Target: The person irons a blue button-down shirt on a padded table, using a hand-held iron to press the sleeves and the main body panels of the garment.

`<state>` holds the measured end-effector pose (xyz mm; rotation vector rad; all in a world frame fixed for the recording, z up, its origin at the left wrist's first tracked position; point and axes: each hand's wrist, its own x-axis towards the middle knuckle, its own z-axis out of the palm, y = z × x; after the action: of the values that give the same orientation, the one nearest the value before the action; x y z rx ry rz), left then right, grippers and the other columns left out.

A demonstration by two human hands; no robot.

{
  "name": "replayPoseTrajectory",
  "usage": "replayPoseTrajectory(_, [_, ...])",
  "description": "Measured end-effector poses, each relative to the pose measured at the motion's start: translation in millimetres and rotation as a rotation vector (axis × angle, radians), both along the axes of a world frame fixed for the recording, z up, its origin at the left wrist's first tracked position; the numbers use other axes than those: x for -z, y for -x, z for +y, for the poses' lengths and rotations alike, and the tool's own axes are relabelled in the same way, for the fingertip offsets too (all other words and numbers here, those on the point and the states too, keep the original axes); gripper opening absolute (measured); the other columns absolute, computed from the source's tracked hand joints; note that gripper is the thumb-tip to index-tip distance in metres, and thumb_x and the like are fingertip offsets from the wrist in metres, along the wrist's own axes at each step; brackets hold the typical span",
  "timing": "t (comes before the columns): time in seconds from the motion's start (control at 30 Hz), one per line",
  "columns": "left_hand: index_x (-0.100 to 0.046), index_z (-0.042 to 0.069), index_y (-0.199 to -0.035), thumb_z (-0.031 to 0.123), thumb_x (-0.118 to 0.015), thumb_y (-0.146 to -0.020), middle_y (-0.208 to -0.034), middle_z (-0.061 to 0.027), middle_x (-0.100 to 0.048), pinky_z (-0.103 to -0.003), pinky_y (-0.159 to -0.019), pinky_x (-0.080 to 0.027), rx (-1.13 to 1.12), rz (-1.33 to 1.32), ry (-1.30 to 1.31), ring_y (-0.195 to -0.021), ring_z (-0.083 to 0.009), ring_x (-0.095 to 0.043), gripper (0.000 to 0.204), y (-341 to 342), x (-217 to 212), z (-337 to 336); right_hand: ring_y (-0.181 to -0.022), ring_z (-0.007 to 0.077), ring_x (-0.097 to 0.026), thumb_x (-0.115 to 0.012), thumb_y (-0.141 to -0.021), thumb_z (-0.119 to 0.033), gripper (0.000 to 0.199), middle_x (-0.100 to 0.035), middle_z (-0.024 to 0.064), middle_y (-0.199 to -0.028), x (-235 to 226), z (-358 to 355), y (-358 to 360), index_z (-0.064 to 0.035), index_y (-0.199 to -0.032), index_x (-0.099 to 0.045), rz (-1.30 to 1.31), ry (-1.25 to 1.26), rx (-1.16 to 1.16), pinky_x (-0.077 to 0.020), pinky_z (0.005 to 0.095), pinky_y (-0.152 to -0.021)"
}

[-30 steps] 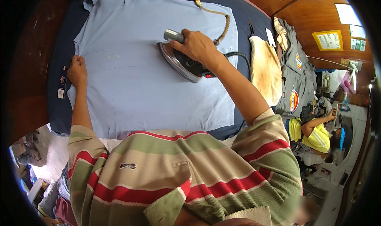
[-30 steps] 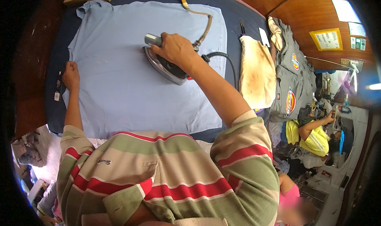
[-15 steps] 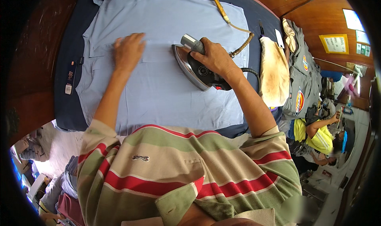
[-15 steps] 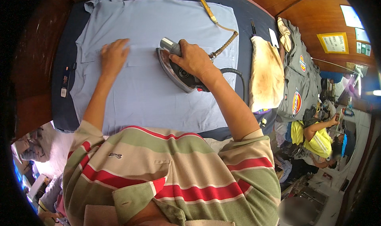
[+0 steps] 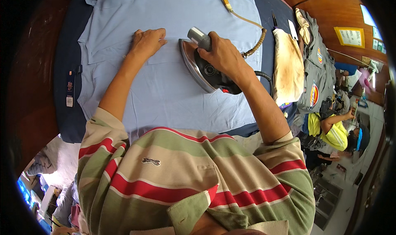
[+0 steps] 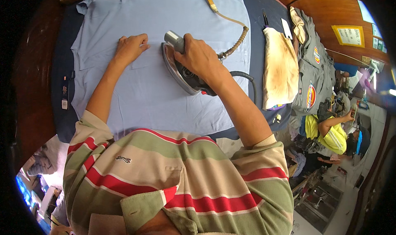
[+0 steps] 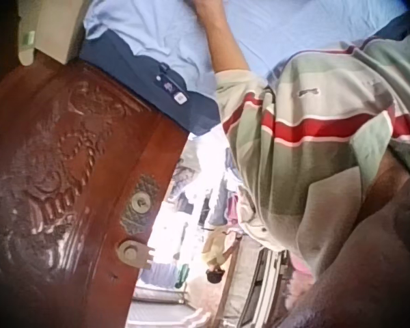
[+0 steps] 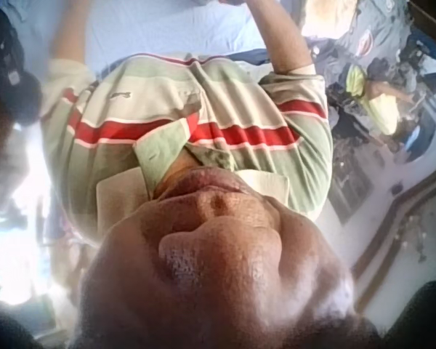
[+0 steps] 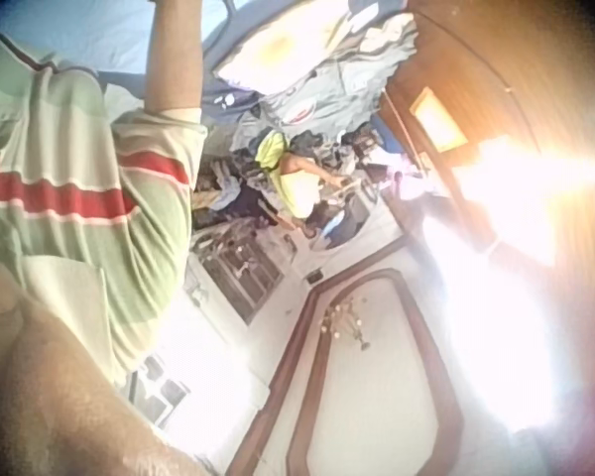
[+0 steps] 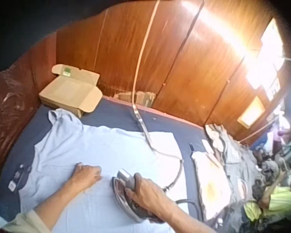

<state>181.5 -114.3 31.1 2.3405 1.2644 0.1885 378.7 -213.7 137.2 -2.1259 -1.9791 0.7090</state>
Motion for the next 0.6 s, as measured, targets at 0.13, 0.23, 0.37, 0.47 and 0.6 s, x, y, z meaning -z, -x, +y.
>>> replayPoseTrajectory(0.13, [-0.051, 0.008, -0.077, 0.025, -0.067, -0.079, -0.062, -0.004, -0.056, -0.039, -0.072, -0.041, -0.005, -0.007, 0.069, -0.063, -0.0232, -0.056, 0.023, 5, -2, 7, -0.073, 0.0408, -0.063, -0.061, -0.081, -0.026, 0.038, -0.062, 0.0285, -0.078, 0, 14, 6, 0.0069, -0.098, -0.053, 0.029, 0.033, 0.048, -0.0491, 0.0427, -0.068])
replayPoseTrajectory(0.23, [-0.05, 0.008, -0.075, 0.025, -0.068, -0.078, -0.061, -0.0036, -0.055, -0.037, -0.07, -0.042, 0.005, -0.005, 0.109, -0.062, -0.0224, -0.055, 0.025, 6, -4, 11, -0.076, 0.0411, -0.062, -0.06, -0.079, -0.028, 0.035, -0.063, 0.0262, -0.078, -2, 0, 5, 0.0037, -0.092, -0.052, -0.001, 0.025, 0.035, -0.0496, 0.0453, -0.069])
replayPoseTrajectory(0.37, [-0.049, 0.008, -0.074, 0.024, -0.068, -0.077, -0.059, -0.0033, -0.053, -0.036, -0.069, -0.042, -0.002, -0.06, 0.091, -0.059, -0.0227, -0.054, 0.025, 7, 4, 11, -0.076, 0.0411, -0.062, -0.06, -0.079, -0.028, 0.035, -0.063, 0.026, -0.078, 1, -7, 6, 0.0037, -0.092, -0.051, 0.022, 0.042, 0.074, -0.0496, 0.0451, -0.069])
replayPoseTrajectory(0.47, [-0.048, 0.009, -0.074, 0.024, -0.068, -0.078, -0.057, -0.003, -0.053, -0.036, -0.069, -0.041, -0.002, -0.089, 0.026, -0.058, -0.0228, -0.053, 0.025, 8, 9, 11, -0.075, 0.0406, -0.062, -0.061, -0.079, -0.026, 0.035, -0.062, 0.0268, -0.078, -3, 6, 10, 0.0048, -0.094, -0.052, 0.02, 0.056, 0.058, -0.0496, 0.0441, -0.069])
replayPoseTrajectory(0.6, [-0.047, 0.009, -0.073, 0.025, -0.067, -0.078, -0.059, -0.0039, -0.054, -0.037, -0.07, -0.041, -0.015, -0.067, 0.112, -0.06, -0.0238, -0.054, 0.026, 11, 4, 11, -0.073, 0.0396, -0.064, -0.062, -0.079, -0.024, 0.037, -0.063, 0.0282, -0.078, -2, 3, 9, 0.007, -0.098, -0.053, 0.009, 0.071, 0.041, -0.05, 0.0416, -0.068])
